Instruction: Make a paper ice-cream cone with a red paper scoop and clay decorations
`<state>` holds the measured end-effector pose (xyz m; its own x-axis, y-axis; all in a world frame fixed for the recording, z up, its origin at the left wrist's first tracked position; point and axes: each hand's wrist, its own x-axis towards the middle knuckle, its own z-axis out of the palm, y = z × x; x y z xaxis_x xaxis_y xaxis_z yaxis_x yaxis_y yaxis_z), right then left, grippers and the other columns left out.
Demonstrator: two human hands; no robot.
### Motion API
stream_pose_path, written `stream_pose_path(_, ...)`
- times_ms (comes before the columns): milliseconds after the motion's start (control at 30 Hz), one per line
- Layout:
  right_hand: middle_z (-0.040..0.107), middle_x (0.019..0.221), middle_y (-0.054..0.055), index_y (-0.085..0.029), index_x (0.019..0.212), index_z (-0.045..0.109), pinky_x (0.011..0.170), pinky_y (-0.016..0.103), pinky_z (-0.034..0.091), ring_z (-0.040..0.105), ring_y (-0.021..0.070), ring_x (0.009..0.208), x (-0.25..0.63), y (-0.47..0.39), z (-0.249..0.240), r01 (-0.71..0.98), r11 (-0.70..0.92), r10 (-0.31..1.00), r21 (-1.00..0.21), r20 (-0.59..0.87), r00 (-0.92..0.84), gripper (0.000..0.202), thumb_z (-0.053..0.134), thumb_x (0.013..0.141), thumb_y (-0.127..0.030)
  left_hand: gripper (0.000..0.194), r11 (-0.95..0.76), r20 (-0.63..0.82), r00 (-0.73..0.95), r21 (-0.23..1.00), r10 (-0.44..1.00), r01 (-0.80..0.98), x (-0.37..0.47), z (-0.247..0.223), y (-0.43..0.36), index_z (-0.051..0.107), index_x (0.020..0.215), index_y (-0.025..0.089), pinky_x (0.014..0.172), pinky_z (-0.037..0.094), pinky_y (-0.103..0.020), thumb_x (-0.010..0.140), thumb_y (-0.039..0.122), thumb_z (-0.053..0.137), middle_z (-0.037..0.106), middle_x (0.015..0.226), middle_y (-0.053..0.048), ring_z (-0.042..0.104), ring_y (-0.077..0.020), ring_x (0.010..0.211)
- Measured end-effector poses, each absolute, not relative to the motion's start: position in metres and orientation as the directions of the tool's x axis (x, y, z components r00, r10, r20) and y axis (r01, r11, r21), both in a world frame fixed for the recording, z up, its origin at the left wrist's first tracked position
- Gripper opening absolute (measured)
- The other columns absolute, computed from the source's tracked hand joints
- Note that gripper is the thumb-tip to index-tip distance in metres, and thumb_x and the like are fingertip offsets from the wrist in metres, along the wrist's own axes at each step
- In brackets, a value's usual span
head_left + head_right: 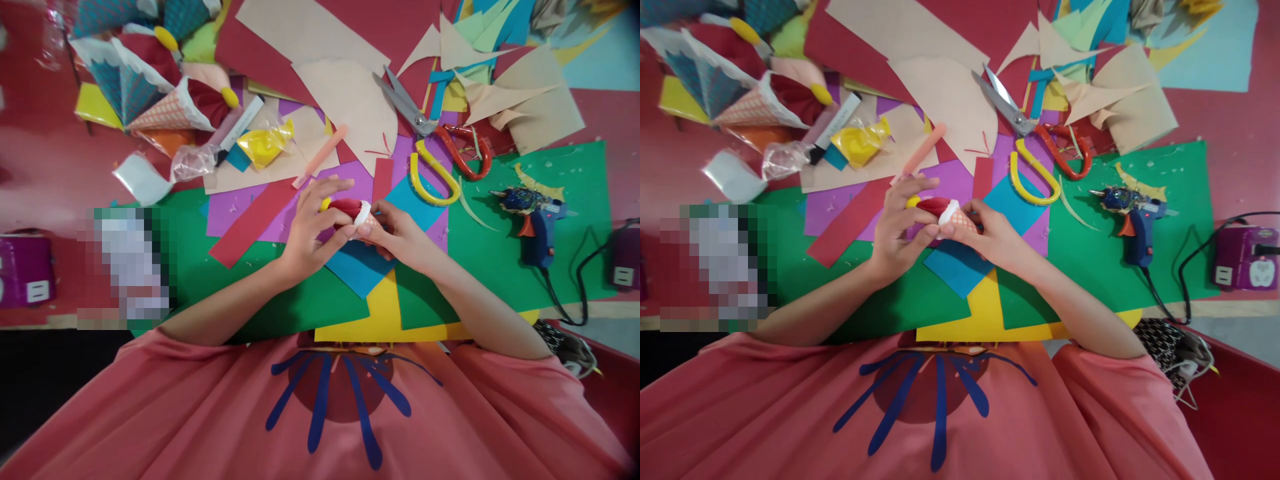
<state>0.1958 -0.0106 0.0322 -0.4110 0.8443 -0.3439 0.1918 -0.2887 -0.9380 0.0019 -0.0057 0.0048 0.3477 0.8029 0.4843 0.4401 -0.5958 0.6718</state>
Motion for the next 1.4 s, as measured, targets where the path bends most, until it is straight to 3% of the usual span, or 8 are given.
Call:
stream_pose_path(333,0.048,0.061,-0.008,-0.022,0.081,0.043,0.039,0.022,0.028,0.040,0.0042,0.043,0.1948,-0.0106,0.0312,0.197,-0.292,0.845,-0.936,-0.349,-0.405,0.056,0.065,0.074,-0.073,0.030,-0.571,0.449,0.357,0.704,0.819,0.423,0.0016,0.0035,-0.0047,0.064,0.081,0.026,0.114,0.042,-0.053,0.096,0.047,0.050,0.064,0.132,-0.003,0.059,-0.0233,0.126)
stream_pose_path(667,0.048,0.062,-0.007,-0.021,0.085,0.046,0.036,0.022,0.029,0.041,0.0040,0.041,0.1949,-0.0115,0.0313,0.206,-0.290,0.843,-0.935,-0.351,-0.407,0.055,0.062,0.077,-0.073,0.031,-0.542,0.439,0.322,0.725,0.839,0.424,0.0021,0.0022,-0.0049,0.064,0.077,0.028,0.110,0.048,-0.050,0.095,0.049,0.051,0.066,0.129,-0.002,0.060,-0.0228,0.124)
stream_pose_path(900,0.050,0.063,-0.006,-0.021,0.085,0.047,0.035,0.021,0.030,0.042,0.0048,0.041,0.1952,-0.0116,0.0317,0.226,-0.271,0.852,-0.936,-0.342,-0.396,0.054,0.060,0.079,-0.073,0.031,-0.513,0.402,0.326,0.746,0.856,0.425,0.0016,0.0026,-0.0041,0.064,0.079,0.025,0.113,0.043,-0.051,0.096,0.048,0.051,0.065,0.131,-0.002,0.059,-0.0232,0.125)
stream_pose_path(1167,0.058,0.075,-0.003,-0.020,0.095,0.050,0.036,0.019,0.036,0.046,0.0038,0.042,0.1975,-0.0107,0.0303,0.209,-0.274,0.853,-0.939,-0.337,-0.398,0.041,0.062,0.087,-0.058,0.027,-0.481,0.392,0.282,0.769,0.875,0.422,0.0005,0.0052,-0.0043,0.062,0.082,0.026,0.113,0.044,-0.050,0.096,0.047,0.051,0.065,0.129,-0.003,0.059,-0.0223,0.125)
stream_pose_path(1400,0.057,0.083,-0.001,-0.019,0.095,0.051,0.036,0.016,0.038,0.047,0.0035,0.049,0.1962,-0.0106,0.0315,0.212,-0.265,0.874,-0.941,-0.327,-0.361,0.038,0.070,0.083,-0.051,0.028,-0.480,0.430,0.213,0.775,0.877,0.411,0.0000,0.0054,-0.0029,0.062,0.091,0.026,0.107,0.050,-0.047,0.094,0.052,0.053,0.065,0.128,-0.003,0.058,-0.0219,0.127)
